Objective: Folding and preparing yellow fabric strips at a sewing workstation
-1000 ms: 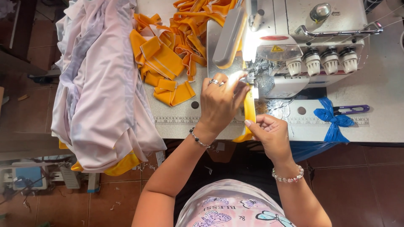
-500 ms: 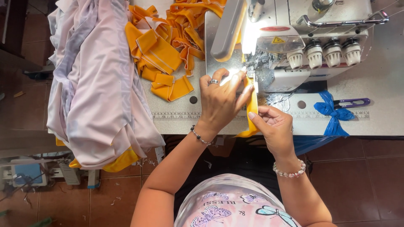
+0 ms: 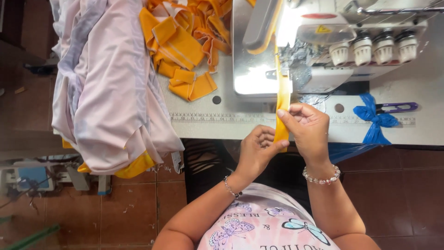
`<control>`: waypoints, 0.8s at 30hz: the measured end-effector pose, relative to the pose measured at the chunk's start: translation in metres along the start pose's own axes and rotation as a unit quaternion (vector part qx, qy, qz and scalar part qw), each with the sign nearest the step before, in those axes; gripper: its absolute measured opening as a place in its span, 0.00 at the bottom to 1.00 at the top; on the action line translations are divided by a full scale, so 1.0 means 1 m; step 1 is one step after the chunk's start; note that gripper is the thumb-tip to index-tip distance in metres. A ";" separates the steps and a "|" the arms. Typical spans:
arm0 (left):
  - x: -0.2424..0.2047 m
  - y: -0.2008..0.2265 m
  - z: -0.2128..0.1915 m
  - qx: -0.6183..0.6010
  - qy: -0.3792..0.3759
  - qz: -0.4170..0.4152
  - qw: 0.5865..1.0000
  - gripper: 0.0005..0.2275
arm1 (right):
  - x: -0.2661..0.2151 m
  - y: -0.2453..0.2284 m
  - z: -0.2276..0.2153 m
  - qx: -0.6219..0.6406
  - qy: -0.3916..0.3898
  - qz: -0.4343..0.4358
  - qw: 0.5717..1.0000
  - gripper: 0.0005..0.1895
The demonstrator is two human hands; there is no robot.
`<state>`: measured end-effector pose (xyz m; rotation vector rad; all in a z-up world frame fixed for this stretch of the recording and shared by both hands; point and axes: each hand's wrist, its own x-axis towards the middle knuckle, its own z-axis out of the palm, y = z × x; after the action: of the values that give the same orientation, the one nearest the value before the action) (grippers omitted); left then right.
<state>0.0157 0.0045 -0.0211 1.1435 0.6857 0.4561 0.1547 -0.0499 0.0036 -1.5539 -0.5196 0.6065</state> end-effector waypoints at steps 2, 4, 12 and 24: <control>-0.006 0.004 0.000 0.004 -0.008 -0.004 1.000 0.13 | -0.006 -0.009 0.002 -0.013 0.000 -0.009 1.000 0.06; -0.009 0.013 -0.001 0.008 -0.021 -0.007 1.000 0.08 | -0.011 -0.016 0.004 -0.026 0.005 -0.021 0.999 0.07; -0.024 0.030 -0.007 -0.014 -0.047 0.007 0.999 0.07 | -0.029 -0.016 -0.002 0.040 -0.082 -0.019 0.996 0.22; -0.021 0.034 0.003 0.039 -0.075 0.056 0.995 0.08 | -0.033 -0.027 0.004 -0.036 -0.057 0.025 0.997 0.10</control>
<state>0.0032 0.0014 0.0171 1.2804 0.5146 0.4369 0.1284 -0.0665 0.0324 -1.6111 -0.5955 0.7235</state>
